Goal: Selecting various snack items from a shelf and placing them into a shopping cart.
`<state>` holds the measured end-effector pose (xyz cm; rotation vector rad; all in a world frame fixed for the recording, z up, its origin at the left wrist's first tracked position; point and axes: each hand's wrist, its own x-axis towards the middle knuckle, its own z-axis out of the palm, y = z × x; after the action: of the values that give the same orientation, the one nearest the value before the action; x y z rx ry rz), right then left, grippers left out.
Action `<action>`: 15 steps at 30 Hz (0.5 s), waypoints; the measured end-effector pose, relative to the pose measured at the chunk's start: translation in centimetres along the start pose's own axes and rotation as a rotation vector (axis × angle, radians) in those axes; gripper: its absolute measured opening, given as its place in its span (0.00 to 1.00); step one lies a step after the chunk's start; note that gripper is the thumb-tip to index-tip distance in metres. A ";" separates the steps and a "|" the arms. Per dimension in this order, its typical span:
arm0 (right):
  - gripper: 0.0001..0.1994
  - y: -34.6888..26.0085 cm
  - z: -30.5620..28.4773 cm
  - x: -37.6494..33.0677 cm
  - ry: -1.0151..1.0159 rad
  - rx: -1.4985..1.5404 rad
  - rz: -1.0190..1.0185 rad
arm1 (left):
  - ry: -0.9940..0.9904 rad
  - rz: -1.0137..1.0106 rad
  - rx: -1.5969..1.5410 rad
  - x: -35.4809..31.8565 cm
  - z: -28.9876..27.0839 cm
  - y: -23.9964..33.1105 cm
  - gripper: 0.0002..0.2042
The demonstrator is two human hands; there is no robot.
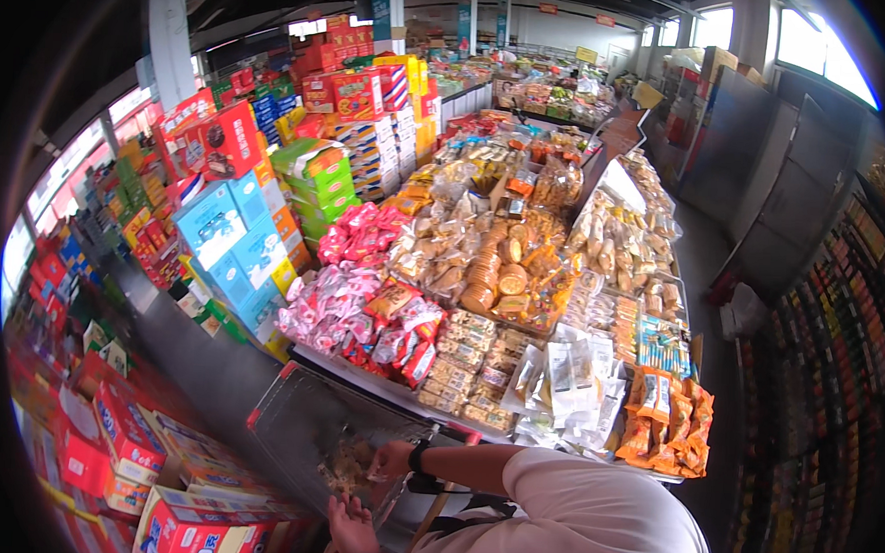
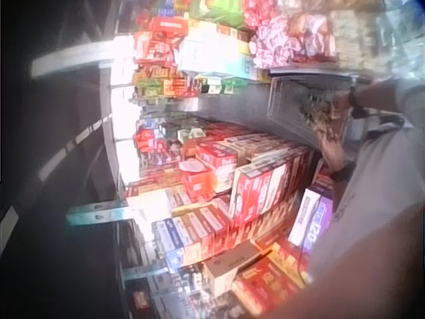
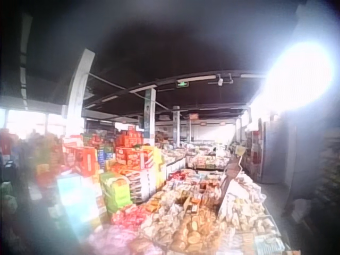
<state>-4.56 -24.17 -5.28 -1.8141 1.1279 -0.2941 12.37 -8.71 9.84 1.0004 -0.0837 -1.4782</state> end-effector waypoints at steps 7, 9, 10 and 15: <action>0.09 13.9 4.1 6.0 -0.017 -0.646 0.020 | -0.026 -0.157 -0.074 0.2 -2.4 -1.2 0.05; 0.10 3.0 7.7 4.8 -0.266 -0.919 -0.159 | 0.078 -0.050 -0.154 -1.8 -7.5 1.1 0.05; 0.10 1.0 7.9 3.4 -0.284 -0.930 -0.170 | 0.089 -0.043 -0.173 -2.2 -8.3 1.5 0.05; 0.10 -1.7 6.8 -1.9 0.216 0.046 0.162 | 0.152 -0.124 -0.245 -1.1 -8.4 1.5 0.05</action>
<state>-0.44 -18.42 -6.94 -1.6677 1.3989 -0.4240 18.47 -3.88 6.13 0.9267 0.2672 -1.4778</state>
